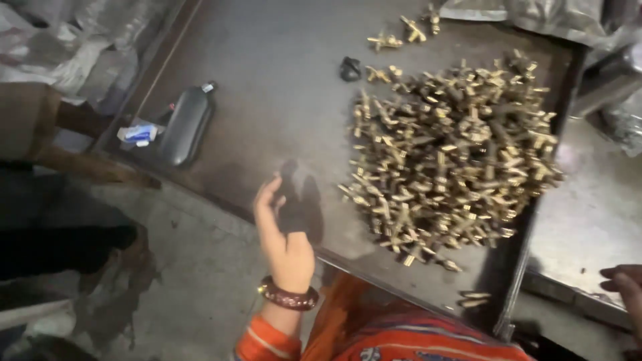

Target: Grinding and polishing small brass T-junction fittings using a handheld rotary tool.

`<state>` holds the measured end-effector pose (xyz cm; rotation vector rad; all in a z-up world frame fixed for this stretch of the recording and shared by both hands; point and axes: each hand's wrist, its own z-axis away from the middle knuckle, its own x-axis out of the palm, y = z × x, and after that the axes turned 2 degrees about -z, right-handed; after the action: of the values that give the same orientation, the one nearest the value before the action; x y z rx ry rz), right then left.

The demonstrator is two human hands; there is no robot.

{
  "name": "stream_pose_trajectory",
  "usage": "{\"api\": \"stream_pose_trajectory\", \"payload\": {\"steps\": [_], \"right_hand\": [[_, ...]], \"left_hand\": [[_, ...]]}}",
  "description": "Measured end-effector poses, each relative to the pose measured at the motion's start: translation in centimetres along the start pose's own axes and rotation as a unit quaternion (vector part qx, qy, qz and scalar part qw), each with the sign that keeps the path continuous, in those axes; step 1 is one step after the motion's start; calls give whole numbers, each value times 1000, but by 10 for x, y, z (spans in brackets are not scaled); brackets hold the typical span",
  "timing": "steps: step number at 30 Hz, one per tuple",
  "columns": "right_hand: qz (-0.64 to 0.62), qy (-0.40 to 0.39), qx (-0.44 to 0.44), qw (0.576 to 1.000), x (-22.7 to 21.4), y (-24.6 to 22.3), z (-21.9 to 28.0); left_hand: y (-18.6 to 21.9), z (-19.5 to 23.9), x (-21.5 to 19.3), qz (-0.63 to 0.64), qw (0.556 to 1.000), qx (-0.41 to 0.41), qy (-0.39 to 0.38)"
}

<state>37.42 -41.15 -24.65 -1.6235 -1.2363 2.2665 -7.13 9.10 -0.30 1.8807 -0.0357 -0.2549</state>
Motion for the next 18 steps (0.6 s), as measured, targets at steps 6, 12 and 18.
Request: {"api": "stream_pose_trajectory", "payload": {"steps": [6, 12, 18], "right_hand": [[142, 39, -288, 946, 15, -294, 82], [37, 76, -167, 982, 20, -503, 60], [263, 97, -177, 943, 60, -551, -21]], "left_hand": [[-17, -52, -52, 3, 995, 45, -91], [-30, -56, -39, 46, 983, -4, -178], [10, -59, 11, 129, 963, 2, -237]]}}
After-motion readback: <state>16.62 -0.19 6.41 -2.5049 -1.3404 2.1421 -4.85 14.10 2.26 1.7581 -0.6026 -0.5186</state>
